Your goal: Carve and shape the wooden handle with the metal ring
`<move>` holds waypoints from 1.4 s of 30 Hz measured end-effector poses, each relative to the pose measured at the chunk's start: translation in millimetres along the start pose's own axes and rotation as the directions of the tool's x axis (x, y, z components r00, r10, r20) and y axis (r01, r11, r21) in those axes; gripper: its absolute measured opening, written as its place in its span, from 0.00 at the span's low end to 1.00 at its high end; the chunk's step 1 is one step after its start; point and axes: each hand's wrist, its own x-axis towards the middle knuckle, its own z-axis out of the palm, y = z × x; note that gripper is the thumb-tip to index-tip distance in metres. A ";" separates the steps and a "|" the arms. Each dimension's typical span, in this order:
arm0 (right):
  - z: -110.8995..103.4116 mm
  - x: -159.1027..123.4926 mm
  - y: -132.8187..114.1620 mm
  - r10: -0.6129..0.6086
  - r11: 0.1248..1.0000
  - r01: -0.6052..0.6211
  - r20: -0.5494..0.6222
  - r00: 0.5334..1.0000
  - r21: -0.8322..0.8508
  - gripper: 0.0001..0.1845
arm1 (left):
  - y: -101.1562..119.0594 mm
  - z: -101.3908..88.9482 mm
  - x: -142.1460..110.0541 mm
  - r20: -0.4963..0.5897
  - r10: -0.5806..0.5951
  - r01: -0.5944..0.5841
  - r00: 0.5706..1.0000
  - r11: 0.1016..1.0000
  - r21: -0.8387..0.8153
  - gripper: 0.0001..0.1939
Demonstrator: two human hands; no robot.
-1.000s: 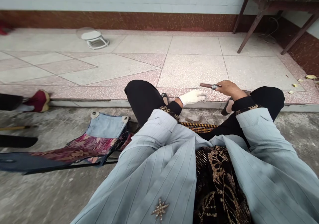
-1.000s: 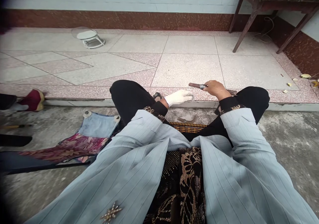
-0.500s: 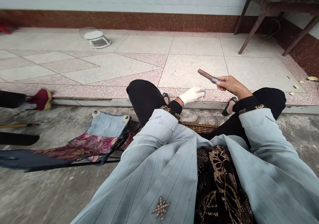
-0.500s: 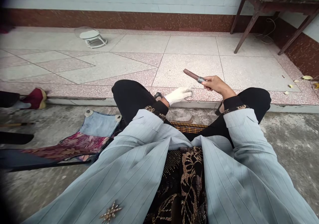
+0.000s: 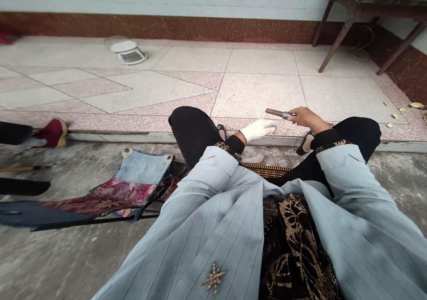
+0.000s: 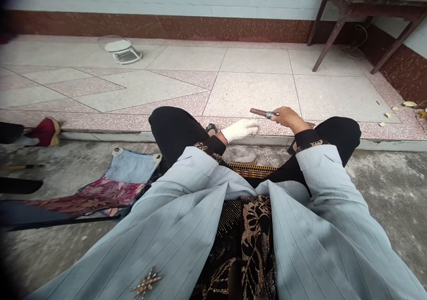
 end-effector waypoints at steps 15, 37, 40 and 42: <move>-11.3 -18.4 -7.7 -0.339 0.727 0.163 0.143 0.930 0.667 0.13 | -10.0 -0.1 2.2 0.006 -0.052 0.050 0.999 0.928 -0.370 0.16; 2.9 -11.4 -3.9 -0.176 0.982 0.162 0.746 0.643 0.093 0.20 | -0.3 0.1 0.9 0.128 -0.022 0.018 0.992 0.999 0.035 0.11; -13.4 -22.8 -6.8 -0.428 0.882 0.166 0.606 0.670 0.440 0.24 | -3.5 -4.1 0.1 0.076 0.002 0.003 0.997 0.998 -0.068 0.15; -20.7 -27.4 -8.5 -0.460 0.804 0.178 0.404 0.791 0.567 0.21 | -4.8 -4.7 -1.1 0.033 -0.011 0.017 0.999 0.982 -0.186 0.19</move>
